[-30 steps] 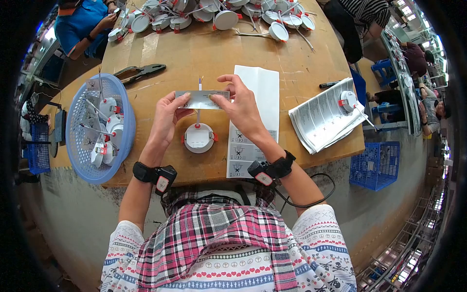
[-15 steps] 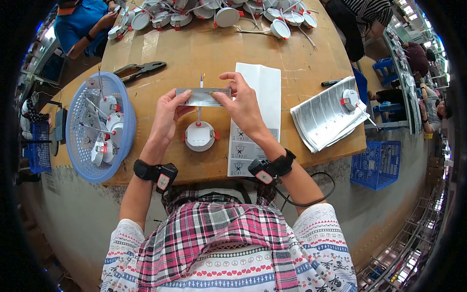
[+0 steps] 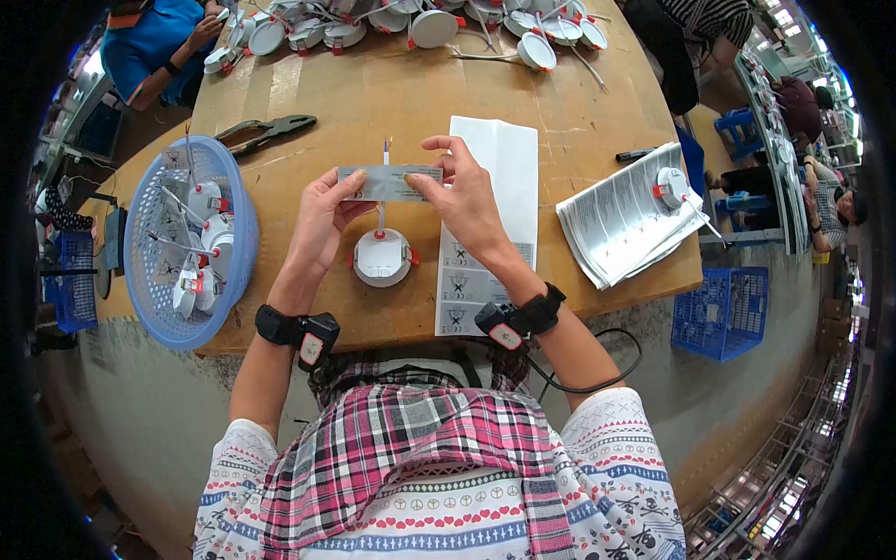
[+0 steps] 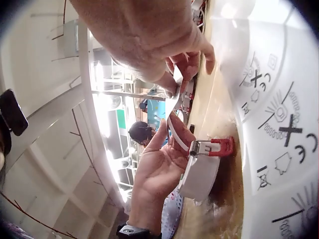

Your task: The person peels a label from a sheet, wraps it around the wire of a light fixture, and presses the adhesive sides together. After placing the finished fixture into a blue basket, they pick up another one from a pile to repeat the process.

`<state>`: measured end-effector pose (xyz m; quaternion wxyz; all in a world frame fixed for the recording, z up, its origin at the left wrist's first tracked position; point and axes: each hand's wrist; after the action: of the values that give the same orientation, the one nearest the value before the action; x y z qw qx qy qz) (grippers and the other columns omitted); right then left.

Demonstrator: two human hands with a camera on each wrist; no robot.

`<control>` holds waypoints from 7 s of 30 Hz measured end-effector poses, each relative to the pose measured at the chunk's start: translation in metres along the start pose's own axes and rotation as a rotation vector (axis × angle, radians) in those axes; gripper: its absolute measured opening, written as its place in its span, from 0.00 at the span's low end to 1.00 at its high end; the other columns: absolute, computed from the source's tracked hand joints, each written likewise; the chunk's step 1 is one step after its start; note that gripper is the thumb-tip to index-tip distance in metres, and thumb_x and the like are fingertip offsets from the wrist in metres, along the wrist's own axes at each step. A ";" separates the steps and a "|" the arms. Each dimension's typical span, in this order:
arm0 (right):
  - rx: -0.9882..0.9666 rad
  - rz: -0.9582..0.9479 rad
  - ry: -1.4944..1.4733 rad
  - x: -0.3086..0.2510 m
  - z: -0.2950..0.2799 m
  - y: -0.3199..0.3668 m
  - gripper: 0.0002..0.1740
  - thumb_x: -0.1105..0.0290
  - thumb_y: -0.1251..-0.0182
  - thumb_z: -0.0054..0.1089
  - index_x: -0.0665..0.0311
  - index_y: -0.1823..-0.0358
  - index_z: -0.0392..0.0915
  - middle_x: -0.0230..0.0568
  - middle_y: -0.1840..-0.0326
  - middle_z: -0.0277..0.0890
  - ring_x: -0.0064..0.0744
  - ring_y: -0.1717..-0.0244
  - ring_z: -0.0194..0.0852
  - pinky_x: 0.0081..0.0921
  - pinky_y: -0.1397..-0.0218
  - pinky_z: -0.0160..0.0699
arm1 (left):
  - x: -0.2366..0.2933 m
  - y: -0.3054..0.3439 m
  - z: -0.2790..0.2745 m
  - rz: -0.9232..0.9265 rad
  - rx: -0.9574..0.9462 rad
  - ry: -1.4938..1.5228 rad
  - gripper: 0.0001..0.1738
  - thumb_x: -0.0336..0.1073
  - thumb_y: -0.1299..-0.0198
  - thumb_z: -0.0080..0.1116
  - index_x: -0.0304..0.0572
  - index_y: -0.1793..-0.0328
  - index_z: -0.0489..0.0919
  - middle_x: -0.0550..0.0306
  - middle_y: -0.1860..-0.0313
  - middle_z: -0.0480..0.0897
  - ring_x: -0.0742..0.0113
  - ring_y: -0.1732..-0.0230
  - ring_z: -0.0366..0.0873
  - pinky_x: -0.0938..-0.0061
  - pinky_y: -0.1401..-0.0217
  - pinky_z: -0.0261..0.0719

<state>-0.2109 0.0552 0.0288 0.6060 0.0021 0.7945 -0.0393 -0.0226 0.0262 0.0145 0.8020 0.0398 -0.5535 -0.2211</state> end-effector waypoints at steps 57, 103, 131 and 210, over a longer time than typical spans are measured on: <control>-0.168 -0.162 0.234 -0.003 -0.016 -0.029 0.14 0.62 0.50 0.67 0.67 0.70 0.81 0.44 0.64 0.77 0.38 0.57 0.70 0.30 0.50 0.66 | -0.029 0.050 0.010 0.264 0.160 -0.280 0.32 0.40 0.42 0.57 0.32 0.36 0.61 0.49 0.47 0.74 0.64 0.45 0.71 0.72 0.39 0.67; -0.139 0.010 -0.143 -0.010 -0.002 -0.002 0.09 0.70 0.41 0.62 0.67 0.65 0.73 0.33 0.64 0.74 0.20 0.67 0.72 0.19 0.63 0.76 | 0.004 -0.043 -0.025 -0.045 -0.504 0.030 0.07 0.35 0.41 0.57 0.42 0.59 0.76 0.65 0.63 0.79 0.79 0.62 0.77 0.81 0.59 0.76; -0.126 0.022 -0.205 -0.016 0.004 0.002 0.09 0.75 0.37 0.56 0.71 0.59 0.67 0.38 0.64 0.71 0.31 0.65 0.81 0.18 0.68 0.83 | 0.007 -0.041 -0.022 0.012 -0.372 -0.022 0.05 0.33 0.42 0.57 0.40 0.64 0.79 0.63 0.66 0.81 0.78 0.64 0.77 0.81 0.57 0.75; -0.017 0.041 -0.198 -0.016 0.010 0.003 0.10 0.72 0.37 0.55 0.72 0.58 0.73 0.35 0.71 0.72 0.21 0.72 0.76 0.17 0.71 0.77 | 0.016 -0.018 -0.006 0.104 -0.176 -0.206 0.05 0.35 0.42 0.60 0.43 0.66 0.78 0.65 0.70 0.80 0.80 0.67 0.76 0.82 0.57 0.75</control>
<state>-0.1972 0.0583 0.0413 0.6822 0.0092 0.7309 -0.0201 -0.0180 0.0023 0.0203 0.7516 -0.0821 -0.6127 -0.2300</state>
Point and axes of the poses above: each hand's wrist, its own y-axis away from the middle knuckle, its own z-axis out of the palm, x = y × z
